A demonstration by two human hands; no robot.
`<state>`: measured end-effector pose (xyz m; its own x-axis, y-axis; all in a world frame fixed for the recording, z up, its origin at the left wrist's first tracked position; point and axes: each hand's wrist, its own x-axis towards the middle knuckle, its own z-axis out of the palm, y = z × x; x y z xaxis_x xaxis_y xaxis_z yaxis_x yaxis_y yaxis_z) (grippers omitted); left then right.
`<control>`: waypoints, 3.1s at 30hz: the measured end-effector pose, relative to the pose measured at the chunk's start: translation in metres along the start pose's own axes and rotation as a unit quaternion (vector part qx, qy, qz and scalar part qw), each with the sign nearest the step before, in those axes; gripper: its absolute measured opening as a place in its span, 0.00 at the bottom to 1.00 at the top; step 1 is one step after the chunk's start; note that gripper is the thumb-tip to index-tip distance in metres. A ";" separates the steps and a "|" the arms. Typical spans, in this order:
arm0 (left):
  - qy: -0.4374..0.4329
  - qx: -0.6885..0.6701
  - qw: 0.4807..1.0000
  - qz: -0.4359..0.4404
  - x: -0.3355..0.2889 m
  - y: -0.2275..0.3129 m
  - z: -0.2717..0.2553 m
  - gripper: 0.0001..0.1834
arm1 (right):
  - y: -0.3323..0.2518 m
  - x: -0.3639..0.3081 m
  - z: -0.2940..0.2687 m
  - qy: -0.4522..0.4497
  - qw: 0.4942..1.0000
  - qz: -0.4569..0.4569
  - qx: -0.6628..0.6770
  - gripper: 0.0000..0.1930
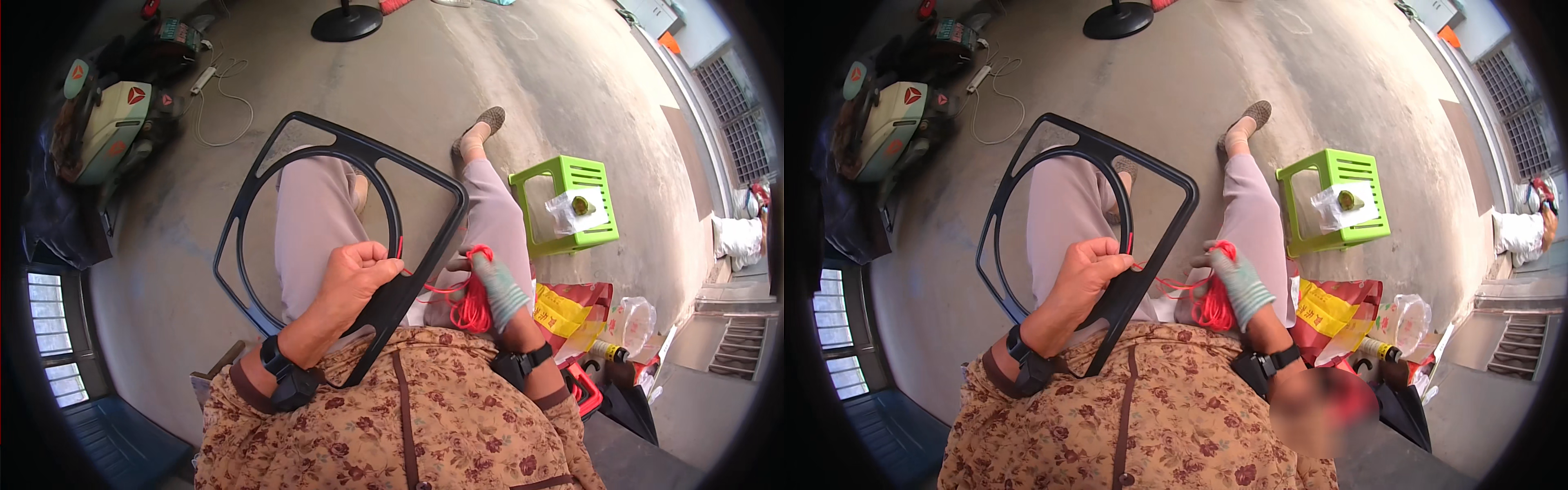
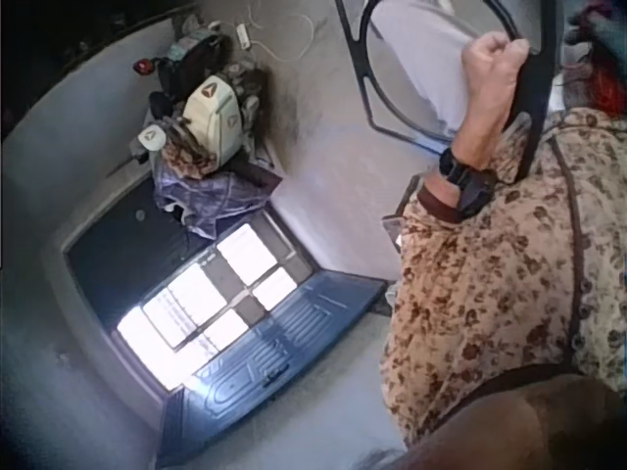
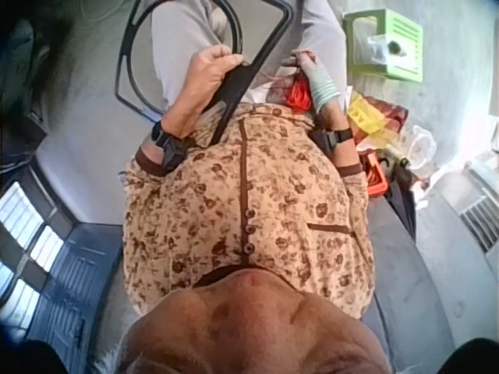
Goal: Wrapping a red cord around a circular black plastic frame.
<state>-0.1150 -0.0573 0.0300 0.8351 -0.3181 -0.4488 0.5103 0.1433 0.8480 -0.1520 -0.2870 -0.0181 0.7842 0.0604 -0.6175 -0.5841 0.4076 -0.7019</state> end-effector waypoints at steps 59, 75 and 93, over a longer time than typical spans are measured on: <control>-0.028 -0.073 0.996 -0.038 0.010 -0.032 -0.009 0.04 | -0.050 -0.015 -0.132 -0.249 0.818 -0.206 0.476 0.17; -0.022 -0.084 0.995 -0.050 0.009 -0.023 -0.002 0.11 | -0.021 0.000 -0.170 0.215 0.964 -0.153 0.037 0.09; -0.050 -0.124 0.990 -0.048 0.005 -0.019 0.002 0.16 | -0.002 0.047 0.034 -0.205 0.969 0.004 0.137 0.12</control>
<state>-0.1211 -0.0635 0.0124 0.7620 -0.4305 -0.4837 0.6317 0.3298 0.7016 -0.1069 -0.2539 -0.0339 0.8299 0.3991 -0.3898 -0.5571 0.6292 -0.5419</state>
